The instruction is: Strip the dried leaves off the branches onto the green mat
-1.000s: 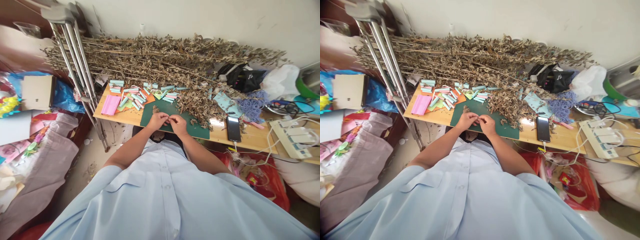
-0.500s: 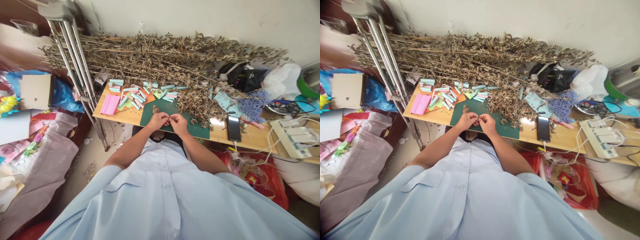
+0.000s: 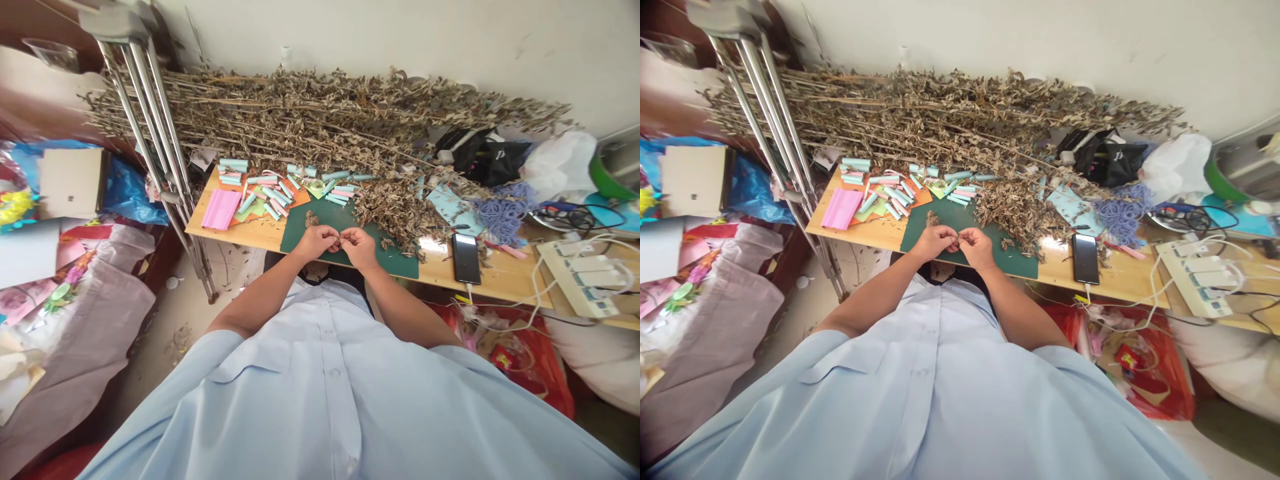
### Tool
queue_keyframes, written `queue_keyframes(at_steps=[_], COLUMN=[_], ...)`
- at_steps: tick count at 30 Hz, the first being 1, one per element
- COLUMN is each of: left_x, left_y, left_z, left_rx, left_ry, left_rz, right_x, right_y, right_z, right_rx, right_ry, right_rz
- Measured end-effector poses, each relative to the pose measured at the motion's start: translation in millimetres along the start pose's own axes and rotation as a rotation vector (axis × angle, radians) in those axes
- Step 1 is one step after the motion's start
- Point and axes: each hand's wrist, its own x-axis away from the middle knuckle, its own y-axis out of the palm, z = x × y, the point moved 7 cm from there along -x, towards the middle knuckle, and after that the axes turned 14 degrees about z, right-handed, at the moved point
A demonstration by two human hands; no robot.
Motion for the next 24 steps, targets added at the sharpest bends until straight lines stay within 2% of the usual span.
queue_keyframes(at_steps=[6,12,17,24], left_x=[-0.5,-2.1,-3.3,-3.0], left_y=[-2.1,-4.6,-1.2,-1.4], left_z=[-1.4,-5.3,-7.4,-7.3], left_rx=[0.002,0.036,0.021,0.037], left_ry=[0.02,0.0,-0.021,-0.022], left_rz=[0.023,0.052,0.028,0.031], right_x=[-2.5,-7.9,-6.9,-4.3], right_y=[1.0,0.6,0.7,0.5], right_z=[4.8,16.5,13.9,13.9], right_rx=[0.03,-0.052,-0.123,-0.025], right_ry=[0.015,0.142,0.138,0.064], right_rz=[0.041,0.143,0.141,0.054])
